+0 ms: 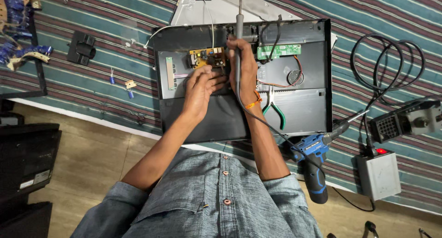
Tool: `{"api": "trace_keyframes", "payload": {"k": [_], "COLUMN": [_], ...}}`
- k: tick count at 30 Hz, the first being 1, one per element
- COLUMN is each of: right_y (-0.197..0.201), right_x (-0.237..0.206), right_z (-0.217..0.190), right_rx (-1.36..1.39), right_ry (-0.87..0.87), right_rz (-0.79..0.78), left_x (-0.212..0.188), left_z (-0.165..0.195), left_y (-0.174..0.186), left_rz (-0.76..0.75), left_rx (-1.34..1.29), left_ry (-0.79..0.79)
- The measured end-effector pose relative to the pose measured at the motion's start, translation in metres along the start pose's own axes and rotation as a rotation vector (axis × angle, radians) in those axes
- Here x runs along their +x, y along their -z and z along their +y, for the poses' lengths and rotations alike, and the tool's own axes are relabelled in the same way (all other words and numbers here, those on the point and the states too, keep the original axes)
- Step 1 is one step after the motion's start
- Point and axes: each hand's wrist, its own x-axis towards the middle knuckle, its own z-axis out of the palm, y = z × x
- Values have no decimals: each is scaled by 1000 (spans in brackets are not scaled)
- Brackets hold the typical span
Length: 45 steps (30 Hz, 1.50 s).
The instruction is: The person removes a circuit board from an open electronic device, uses pliers to detach a component, and then uses a soldering iron to work on the board's connections. The person handles the board and tools directly with their hands.
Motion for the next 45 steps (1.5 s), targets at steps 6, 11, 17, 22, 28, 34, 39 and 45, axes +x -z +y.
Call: {"api": "trace_keyframes", "payload": {"k": [6, 11, 17, 22, 28, 34, 39, 45], "right_y": [-6, 10, 27, 39, 85, 99, 87, 82], "right_x": [-3, -24, -66, -91, -119, -158, -170, -167], "right_z": [8, -6, -26, -39, -59, -69, -63, -63], "right_rx": [298, 555, 675, 545, 375, 31, -94, -141], "right_ry": [-99, -207, -297, -266, -304, -241, -19, 0], "right_rz": [-22, -55, 21, 28, 212, 93, 99, 73], "left_x": [-2, -18, -29, -30, -16, -17, -24, -24], "left_z": [-1, 4, 7, 10, 17, 7, 3, 5], "left_y": [-11, -20, -25, -19, 5, 11, 12, 15], "left_rz": [33, -21, -135, -58, -176, -154, -169, -203], "left_rx": [-77, -88, -127, 428, 228, 283, 293, 265], "left_ry": [-57, -28, -10, 131, 148, 142, 69, 55]}}
